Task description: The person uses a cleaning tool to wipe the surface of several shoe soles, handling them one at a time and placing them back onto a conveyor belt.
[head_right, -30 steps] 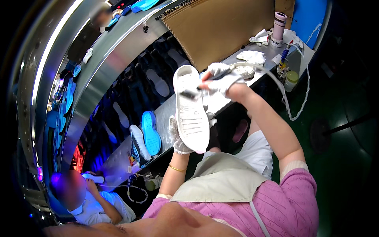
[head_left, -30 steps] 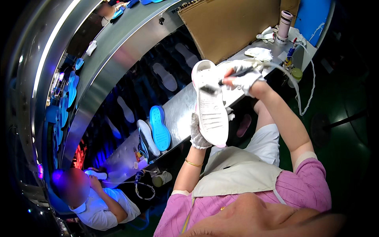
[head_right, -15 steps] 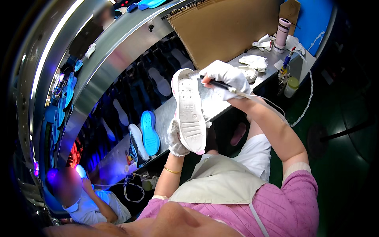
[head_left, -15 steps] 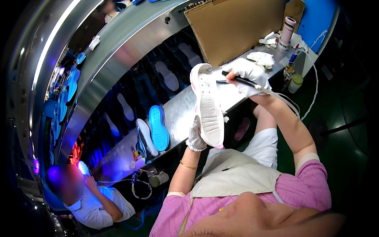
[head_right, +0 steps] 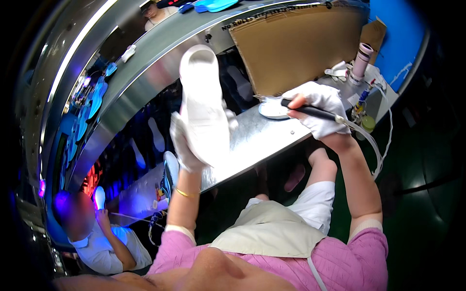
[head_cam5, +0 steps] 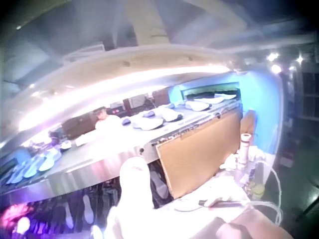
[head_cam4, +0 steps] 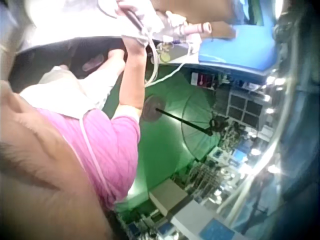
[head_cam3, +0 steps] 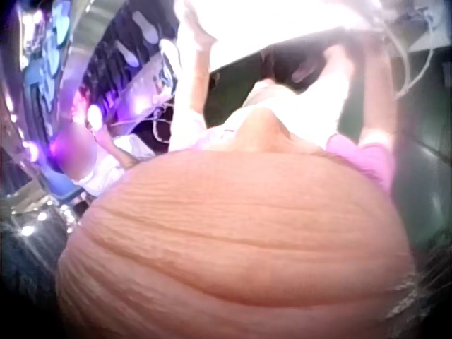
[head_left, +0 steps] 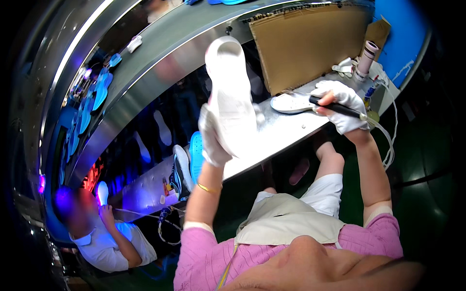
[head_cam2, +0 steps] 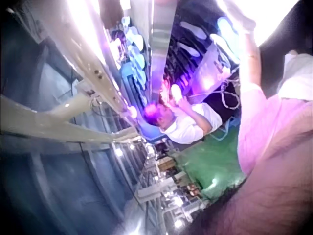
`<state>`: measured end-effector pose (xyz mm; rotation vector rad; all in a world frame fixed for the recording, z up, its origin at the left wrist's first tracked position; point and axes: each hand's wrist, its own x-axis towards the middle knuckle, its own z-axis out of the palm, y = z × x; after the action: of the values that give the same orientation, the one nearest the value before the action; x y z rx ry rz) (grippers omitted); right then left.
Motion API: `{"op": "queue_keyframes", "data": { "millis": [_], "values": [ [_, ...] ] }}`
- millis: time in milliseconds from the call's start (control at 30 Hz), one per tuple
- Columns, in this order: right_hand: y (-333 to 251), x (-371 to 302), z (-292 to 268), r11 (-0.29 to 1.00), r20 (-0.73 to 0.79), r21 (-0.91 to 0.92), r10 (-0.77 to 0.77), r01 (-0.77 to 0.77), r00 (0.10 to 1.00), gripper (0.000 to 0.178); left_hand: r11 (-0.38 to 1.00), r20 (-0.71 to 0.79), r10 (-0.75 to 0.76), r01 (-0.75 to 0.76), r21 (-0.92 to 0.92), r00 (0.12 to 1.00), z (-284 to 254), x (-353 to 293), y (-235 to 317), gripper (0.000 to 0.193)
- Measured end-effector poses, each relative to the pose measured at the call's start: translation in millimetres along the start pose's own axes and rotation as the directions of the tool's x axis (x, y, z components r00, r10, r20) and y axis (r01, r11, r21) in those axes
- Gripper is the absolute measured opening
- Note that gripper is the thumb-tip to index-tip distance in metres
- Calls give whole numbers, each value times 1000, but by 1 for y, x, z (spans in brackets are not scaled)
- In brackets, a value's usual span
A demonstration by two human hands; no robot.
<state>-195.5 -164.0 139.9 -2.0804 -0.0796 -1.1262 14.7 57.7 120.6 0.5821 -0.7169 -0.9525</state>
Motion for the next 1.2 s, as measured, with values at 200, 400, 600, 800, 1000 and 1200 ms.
{"op": "queue_keyframes", "data": {
  "millis": [200,400,600,800,1000,1200],
  "values": [
    [4,-11,22,952,-1,269,150,-144,989,23,955,223,290,-268,-126,931,4,159,144,59],
    [14,-22,35,920,43,316,233,-234,972,20,956,-207,247,-204,209,947,-18,156,111,54],
    [30,-27,44,846,85,409,338,-342,937,20,-43,204,638,-230,972,743,-53,67,148,29],
    [34,-30,65,814,144,402,397,-420,907,24,-770,405,635,493,406,658,-131,1,305,45],
    [36,-38,74,768,159,388,488,-509,858,23,-316,-201,896,886,340,397,-202,-34,388,57],
    [50,-46,91,763,202,348,507,-545,838,25,-594,31,800,783,187,599,-200,-24,375,18]
  ]
}}
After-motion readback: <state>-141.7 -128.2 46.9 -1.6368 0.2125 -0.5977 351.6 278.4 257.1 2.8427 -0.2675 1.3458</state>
